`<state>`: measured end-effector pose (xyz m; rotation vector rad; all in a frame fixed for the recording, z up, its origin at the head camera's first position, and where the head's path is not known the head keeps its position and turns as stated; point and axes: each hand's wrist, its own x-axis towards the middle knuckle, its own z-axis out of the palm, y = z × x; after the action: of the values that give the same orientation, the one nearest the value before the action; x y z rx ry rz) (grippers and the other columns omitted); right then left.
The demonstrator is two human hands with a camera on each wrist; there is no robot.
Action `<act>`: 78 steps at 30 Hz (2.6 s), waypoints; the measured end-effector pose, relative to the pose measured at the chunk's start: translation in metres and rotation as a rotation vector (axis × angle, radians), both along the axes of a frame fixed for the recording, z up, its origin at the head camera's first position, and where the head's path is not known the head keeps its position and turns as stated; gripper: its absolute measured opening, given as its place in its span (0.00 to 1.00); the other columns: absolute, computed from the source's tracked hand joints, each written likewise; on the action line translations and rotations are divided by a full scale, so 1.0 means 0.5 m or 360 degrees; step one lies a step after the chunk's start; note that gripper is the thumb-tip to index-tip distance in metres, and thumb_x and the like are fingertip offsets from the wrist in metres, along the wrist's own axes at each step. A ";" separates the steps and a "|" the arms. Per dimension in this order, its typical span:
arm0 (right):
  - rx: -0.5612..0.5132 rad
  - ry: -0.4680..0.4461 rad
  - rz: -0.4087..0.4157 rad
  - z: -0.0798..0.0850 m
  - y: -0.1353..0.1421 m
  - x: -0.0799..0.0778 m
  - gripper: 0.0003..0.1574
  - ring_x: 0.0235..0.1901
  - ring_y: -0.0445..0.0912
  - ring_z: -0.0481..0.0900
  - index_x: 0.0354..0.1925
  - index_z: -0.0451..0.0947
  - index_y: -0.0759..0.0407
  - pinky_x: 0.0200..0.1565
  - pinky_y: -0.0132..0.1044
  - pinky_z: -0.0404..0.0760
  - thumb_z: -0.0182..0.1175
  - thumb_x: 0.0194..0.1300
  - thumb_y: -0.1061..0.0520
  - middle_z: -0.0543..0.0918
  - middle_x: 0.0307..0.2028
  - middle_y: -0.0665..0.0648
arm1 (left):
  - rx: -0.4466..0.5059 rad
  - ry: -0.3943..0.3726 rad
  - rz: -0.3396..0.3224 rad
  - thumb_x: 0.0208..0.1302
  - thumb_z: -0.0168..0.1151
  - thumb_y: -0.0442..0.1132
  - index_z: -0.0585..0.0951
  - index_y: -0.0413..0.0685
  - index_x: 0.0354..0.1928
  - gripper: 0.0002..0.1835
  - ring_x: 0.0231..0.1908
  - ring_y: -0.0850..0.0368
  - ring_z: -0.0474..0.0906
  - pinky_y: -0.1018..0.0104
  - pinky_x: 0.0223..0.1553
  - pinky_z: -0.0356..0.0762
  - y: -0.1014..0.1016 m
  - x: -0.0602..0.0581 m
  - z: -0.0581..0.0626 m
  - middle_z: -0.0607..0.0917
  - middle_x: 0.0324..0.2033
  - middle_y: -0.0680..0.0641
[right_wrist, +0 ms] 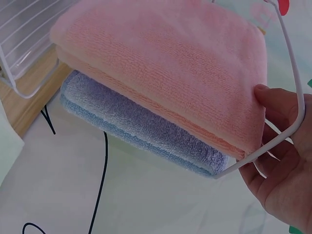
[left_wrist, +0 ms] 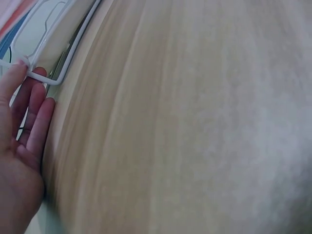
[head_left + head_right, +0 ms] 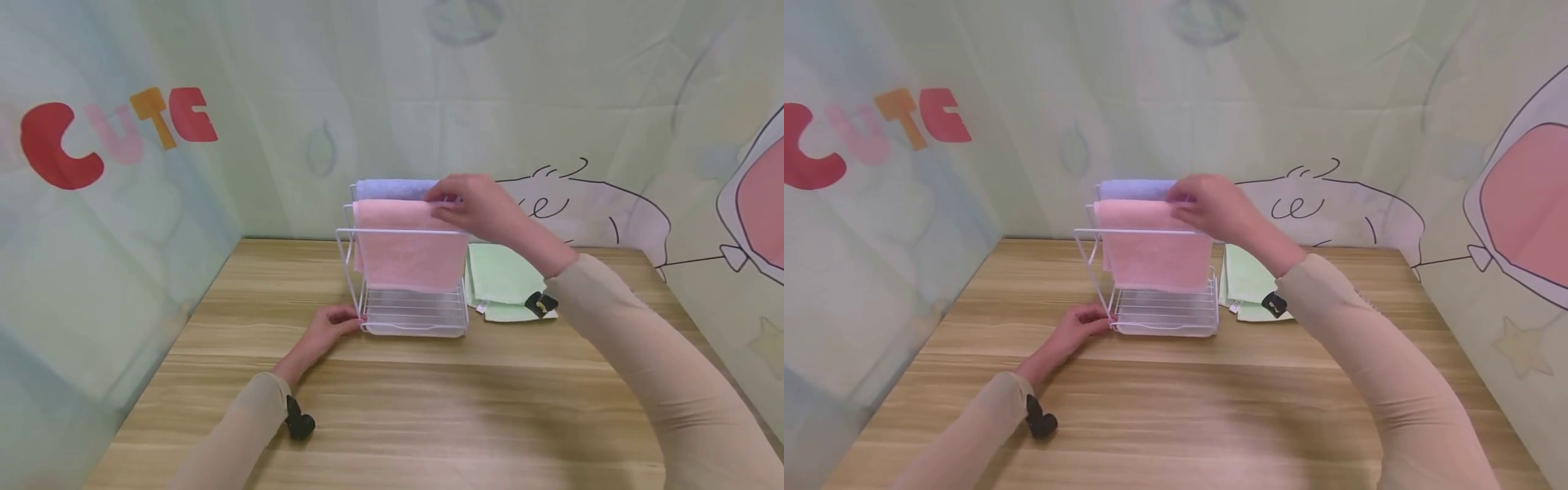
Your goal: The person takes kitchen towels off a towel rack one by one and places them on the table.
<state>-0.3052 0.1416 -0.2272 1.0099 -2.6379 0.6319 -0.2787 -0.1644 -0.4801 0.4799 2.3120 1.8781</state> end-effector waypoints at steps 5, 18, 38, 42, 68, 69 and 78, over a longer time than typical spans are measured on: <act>0.0043 -0.0014 -0.0018 0.003 -0.005 -0.007 0.12 0.42 0.48 0.83 0.47 0.85 0.59 0.49 0.40 0.84 0.66 0.65 0.57 0.89 0.42 0.56 | -0.0014 0.0019 0.0016 0.62 0.66 0.30 0.82 0.27 0.44 0.12 0.37 0.69 0.81 0.76 0.44 0.82 -0.001 0.000 -0.002 0.88 0.42 0.39; 0.0092 -0.0005 -0.0044 -0.004 -0.013 -0.012 0.12 0.40 0.48 0.83 0.46 0.86 0.58 0.47 0.41 0.83 0.65 0.66 0.56 0.87 0.39 0.56 | -0.0166 0.0047 -0.0023 0.65 0.65 0.35 0.84 0.33 0.47 0.12 0.43 0.72 0.81 0.78 0.49 0.78 -0.006 -0.005 -0.002 0.87 0.47 0.35; -0.0005 0.0250 -0.0077 -0.016 -0.015 -0.009 0.07 0.31 0.46 0.82 0.38 0.88 0.56 0.36 0.39 0.80 0.67 0.64 0.55 0.87 0.32 0.53 | -0.0012 -0.0111 -0.0091 0.67 0.61 0.31 0.80 0.24 0.51 0.16 0.43 0.71 0.82 0.76 0.49 0.82 -0.005 -0.004 0.001 0.81 0.53 0.26; -0.0031 0.0298 -0.0085 -0.017 -0.015 -0.007 0.07 0.31 0.46 0.82 0.37 0.88 0.56 0.35 0.39 0.80 0.67 0.63 0.55 0.87 0.32 0.54 | 0.0008 -0.0127 -0.0074 0.67 0.61 0.31 0.79 0.23 0.50 0.16 0.41 0.71 0.83 0.76 0.48 0.83 -0.004 -0.005 0.000 0.83 0.52 0.29; -0.0045 0.0387 -0.0060 -0.022 -0.017 -0.010 0.08 0.37 0.49 0.84 0.40 0.88 0.59 0.40 0.43 0.83 0.66 0.65 0.57 0.88 0.35 0.56 | 0.0261 -0.0273 -0.0007 0.62 0.62 0.25 0.75 0.17 0.49 0.17 0.36 0.66 0.86 0.70 0.44 0.87 -0.010 -0.003 -0.001 0.90 0.35 0.58; -0.0046 0.0389 -0.0061 -0.022 -0.017 -0.010 0.08 0.38 0.49 0.84 0.40 0.88 0.59 0.40 0.43 0.83 0.66 0.65 0.57 0.89 0.35 0.56 | 0.0255 -0.0267 -0.0009 0.62 0.62 0.25 0.75 0.17 0.49 0.17 0.36 0.66 0.86 0.70 0.43 0.87 -0.010 -0.003 0.000 0.90 0.35 0.59; -0.0072 0.0372 -0.0045 -0.024 -0.015 -0.012 0.08 0.38 0.51 0.84 0.40 0.87 0.60 0.41 0.44 0.83 0.65 0.65 0.58 0.88 0.35 0.57 | 0.0173 -0.0187 0.0004 0.63 0.62 0.25 0.76 0.19 0.48 0.15 0.37 0.68 0.85 0.72 0.44 0.86 -0.006 -0.003 0.000 0.90 0.41 0.43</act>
<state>-0.3113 0.1341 -0.2390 0.9678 -2.4200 0.5294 -0.2804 -0.1672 -0.4802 0.3674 2.1468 1.9839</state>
